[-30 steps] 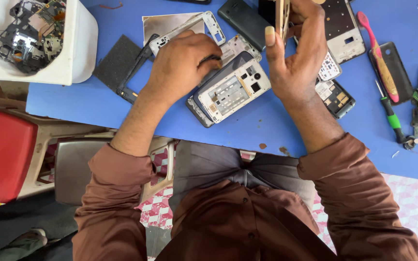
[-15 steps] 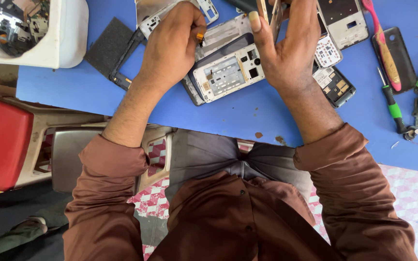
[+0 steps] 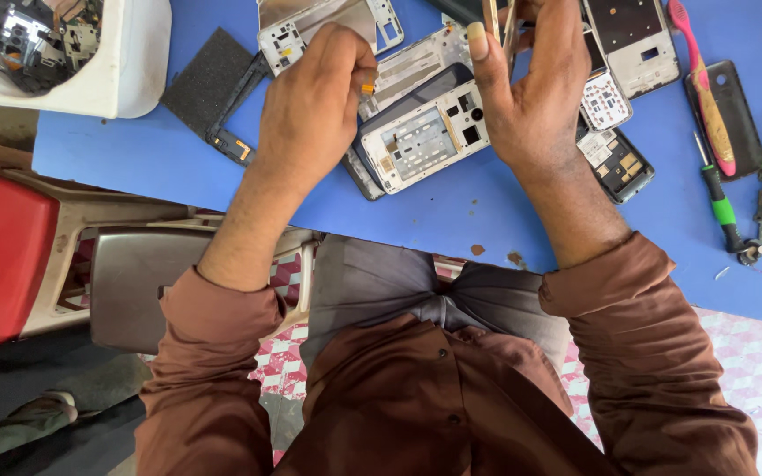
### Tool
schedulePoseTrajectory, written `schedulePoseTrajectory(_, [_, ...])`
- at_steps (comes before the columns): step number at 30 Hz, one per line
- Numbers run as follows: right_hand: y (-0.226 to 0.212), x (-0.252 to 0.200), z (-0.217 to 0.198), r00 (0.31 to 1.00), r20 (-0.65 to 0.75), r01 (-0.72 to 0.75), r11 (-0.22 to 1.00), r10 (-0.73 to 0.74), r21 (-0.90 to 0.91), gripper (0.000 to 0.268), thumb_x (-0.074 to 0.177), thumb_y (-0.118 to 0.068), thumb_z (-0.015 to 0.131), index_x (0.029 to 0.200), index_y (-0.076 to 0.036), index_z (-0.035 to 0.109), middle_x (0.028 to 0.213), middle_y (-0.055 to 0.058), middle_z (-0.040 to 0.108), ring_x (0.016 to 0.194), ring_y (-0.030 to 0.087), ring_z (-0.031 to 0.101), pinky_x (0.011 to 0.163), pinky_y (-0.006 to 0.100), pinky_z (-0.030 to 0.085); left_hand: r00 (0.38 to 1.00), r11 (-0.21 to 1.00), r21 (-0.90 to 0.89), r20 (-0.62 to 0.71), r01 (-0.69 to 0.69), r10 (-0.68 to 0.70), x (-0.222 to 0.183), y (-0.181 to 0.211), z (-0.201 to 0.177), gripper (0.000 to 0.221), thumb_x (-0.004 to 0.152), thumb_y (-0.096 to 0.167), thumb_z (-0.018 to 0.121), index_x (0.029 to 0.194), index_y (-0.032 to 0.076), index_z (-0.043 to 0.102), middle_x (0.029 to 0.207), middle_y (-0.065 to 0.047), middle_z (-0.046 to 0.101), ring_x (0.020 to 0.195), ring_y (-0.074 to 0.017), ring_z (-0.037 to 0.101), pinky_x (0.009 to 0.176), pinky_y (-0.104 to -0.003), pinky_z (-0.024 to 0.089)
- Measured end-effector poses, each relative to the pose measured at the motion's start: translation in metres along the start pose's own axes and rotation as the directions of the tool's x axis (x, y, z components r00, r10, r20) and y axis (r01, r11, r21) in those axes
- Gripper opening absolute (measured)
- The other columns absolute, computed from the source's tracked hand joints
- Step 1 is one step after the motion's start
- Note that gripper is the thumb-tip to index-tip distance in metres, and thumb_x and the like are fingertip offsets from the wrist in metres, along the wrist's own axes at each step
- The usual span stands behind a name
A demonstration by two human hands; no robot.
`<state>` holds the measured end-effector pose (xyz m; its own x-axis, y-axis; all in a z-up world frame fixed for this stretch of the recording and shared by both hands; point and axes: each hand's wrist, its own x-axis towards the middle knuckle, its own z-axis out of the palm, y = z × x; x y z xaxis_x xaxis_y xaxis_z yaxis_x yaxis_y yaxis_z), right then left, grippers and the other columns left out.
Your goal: The person disassembles multiple smartphones on a blue workbench. They remove back covers, separate frames, and extract internal components such as batteries and circuit boards. The person handles each phone one at a time, placing removed parts on the table.
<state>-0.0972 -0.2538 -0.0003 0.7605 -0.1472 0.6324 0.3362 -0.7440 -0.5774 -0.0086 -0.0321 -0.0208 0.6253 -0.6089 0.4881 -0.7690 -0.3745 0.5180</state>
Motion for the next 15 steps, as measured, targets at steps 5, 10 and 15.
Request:
schedulePoseTrajectory(5, [-0.004,-0.003,0.003,0.999,0.029,-0.016,0.996,0.014,0.086,0.044,0.118,-0.040,0.058,0.134,0.000,0.050,0.116,0.014,0.061,0.103,0.020,0.064,0.084,0.033,0.054,0.998,0.995,0.077,-0.029,0.059,-0.056,-0.006,0.008,0.002,0.021,0.101,-0.004,0.066,0.109,0.005,0.050,0.105,-0.008,0.062,0.086,-0.0279,0.071,0.070,-0.041,0.057])
schedulePoseTrajectory(10, [0.001,-0.002,0.002,0.999,0.012,-0.053,0.996,0.053,0.066,0.041,0.121,-0.039,0.059,0.132,0.000,0.051,0.111,0.013,0.064,0.096,0.020,0.065,0.080,0.032,0.055,0.995,0.990,0.121,-0.085,0.067,-0.057,-0.010,0.015,0.005,0.023,0.099,-0.001,0.069,0.109,0.008,0.051,0.104,-0.006,0.062,0.092,-0.0259,0.071,0.073,-0.040,0.058])
schedulePoseTrajectory(15, [0.010,-0.011,0.004,0.997,0.014,-0.079,0.991,0.078,0.103,0.040,0.121,-0.037,0.055,0.130,0.001,0.049,0.110,0.012,0.064,0.093,0.017,0.065,0.078,0.030,0.056,0.997,0.988,0.131,-0.026,0.079,-0.077,-0.026,0.020,0.001,0.024,0.101,0.005,0.071,0.118,0.010,0.056,0.116,-0.007,0.065,0.108,-0.0277,0.068,0.089,-0.042,0.056])
